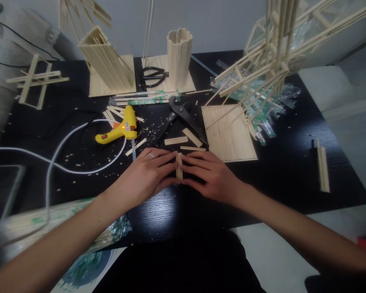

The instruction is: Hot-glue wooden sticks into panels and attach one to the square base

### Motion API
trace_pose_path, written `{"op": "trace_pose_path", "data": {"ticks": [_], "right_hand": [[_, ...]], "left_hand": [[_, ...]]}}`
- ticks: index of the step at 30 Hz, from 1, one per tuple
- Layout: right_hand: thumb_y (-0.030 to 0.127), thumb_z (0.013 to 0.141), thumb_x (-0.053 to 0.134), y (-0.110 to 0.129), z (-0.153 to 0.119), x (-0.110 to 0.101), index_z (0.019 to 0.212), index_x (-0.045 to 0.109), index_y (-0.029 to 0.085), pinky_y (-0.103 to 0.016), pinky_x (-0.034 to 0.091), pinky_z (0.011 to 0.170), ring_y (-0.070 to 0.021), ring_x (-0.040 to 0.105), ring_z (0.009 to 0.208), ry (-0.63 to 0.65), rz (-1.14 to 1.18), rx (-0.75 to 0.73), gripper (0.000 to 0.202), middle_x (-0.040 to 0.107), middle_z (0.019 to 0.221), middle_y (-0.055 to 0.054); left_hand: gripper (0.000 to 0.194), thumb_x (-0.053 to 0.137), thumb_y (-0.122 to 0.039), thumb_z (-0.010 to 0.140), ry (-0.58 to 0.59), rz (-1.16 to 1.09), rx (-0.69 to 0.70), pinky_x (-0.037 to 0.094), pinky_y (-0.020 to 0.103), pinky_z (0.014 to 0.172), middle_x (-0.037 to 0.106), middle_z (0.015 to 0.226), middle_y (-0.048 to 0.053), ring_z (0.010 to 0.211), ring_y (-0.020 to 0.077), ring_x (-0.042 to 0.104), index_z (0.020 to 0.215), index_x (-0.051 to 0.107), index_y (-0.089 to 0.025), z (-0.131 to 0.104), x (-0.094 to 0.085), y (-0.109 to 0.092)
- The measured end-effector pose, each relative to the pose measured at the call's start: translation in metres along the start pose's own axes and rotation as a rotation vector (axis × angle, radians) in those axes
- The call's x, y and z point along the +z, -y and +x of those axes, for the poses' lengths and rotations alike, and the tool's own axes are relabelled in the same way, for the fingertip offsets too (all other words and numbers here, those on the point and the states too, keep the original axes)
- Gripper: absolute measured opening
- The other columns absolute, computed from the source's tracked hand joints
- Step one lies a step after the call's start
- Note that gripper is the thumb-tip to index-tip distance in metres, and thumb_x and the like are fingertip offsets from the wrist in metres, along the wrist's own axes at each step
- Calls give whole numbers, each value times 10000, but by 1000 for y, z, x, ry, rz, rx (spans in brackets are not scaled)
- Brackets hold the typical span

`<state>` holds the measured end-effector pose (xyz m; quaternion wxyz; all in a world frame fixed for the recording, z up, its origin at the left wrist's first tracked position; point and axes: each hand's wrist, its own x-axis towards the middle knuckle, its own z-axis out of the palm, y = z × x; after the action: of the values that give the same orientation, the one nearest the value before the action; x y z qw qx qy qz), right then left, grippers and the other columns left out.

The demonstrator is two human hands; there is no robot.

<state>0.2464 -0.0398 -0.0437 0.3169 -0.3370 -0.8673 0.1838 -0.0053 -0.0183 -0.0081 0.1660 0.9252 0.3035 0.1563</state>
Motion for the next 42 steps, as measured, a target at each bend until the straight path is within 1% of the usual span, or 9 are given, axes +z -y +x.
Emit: {"op": "trace_pose_path", "data": {"ticks": [3, 7, 12, 18, 21, 26, 32, 37, 42], "right_hand": [[264, 961, 736, 0, 1, 0, 1273, 756, 222, -548, 611, 1008, -301, 696, 1219, -3, 5, -17, 316, 777, 1285, -104], [272, 974, 724, 0, 3, 0, 1218, 765, 179, -510, 632, 987, -292, 711, 1186, -21, -33, -55, 264, 790, 1255, -104], [296, 975, 726, -1, 2, 1, 1200, 768, 207, -515, 634, 986, -286, 712, 1193, -26, -36, -42, 245, 790, 1251, -99], [273, 950, 752, -1, 5, -2, 1177, 768, 139, -505, 622, 1012, -293, 714, 1162, -30, -31, -68, 263, 784, 1238, -148], [264, 953, 750, 0, 5, -3, 1195, 761, 154, -490, 621, 1014, -286, 711, 1175, -22, -29, -59, 267, 781, 1248, -137], [258, 943, 763, -1, 2, -2, 1141, 778, 171, -500, 614, 1029, -300, 705, 1209, -8, -28, -57, 217, 777, 1265, -142], [265, 968, 733, -2, 1, -2, 1138, 768, 196, -522, 619, 1023, -297, 703, 1217, 16, -56, -71, 187, 773, 1281, -120], [256, 968, 729, 0, 2, -3, 1122, 772, 172, -509, 617, 1029, -303, 701, 1212, 25, -85, -76, 181, 774, 1262, -138], [268, 981, 710, 2, 3, -5, 1134, 769, 211, -523, 610, 1036, -302, 691, 1232, 62, -90, -49, 173, 763, 1289, -118]], "left_hand": [[340, 681, -379, 992, -4, 3, 2, 549, 517, 1065, 719, 1380, 121, 1280, 312, 671, 1277, 715, -198, 1, 1, 0], [352, 685, -374, 990, -8, 7, 10, 552, 527, 1058, 721, 1375, 133, 1283, 323, 669, 1277, 714, -172, 1, 2, 0], [374, 671, -392, 999, 22, 23, -4, 547, 535, 1065, 703, 1403, 128, 1290, 325, 661, 1312, 693, -188, 0, 0, -1], [409, 666, -316, 989, 49, 43, -7, 527, 553, 1067, 647, 1463, 176, 1280, 351, 652, 1356, 661, -135, -2, -3, -6], [413, 671, -320, 992, 44, 57, 2, 521, 541, 1069, 655, 1453, 172, 1275, 339, 652, 1356, 655, -124, -2, -2, -5], [393, 675, -342, 999, 18, 43, -1, 509, 512, 1084, 673, 1436, 153, 1282, 319, 653, 1337, 671, -142, -2, 0, -3], [378, 700, -351, 983, 17, 44, 7, 519, 509, 1077, 685, 1422, 146, 1272, 322, 662, 1300, 688, -145, -1, 0, 0], [367, 701, -349, 984, 7, 33, 10, 517, 506, 1087, 690, 1418, 133, 1273, 312, 662, 1295, 685, -153, -1, 1, 0], [374, 706, -342, 979, 6, 25, 2, 519, 518, 1080, 691, 1411, 140, 1271, 322, 660, 1297, 683, -146, 0, 2, 0]]}}
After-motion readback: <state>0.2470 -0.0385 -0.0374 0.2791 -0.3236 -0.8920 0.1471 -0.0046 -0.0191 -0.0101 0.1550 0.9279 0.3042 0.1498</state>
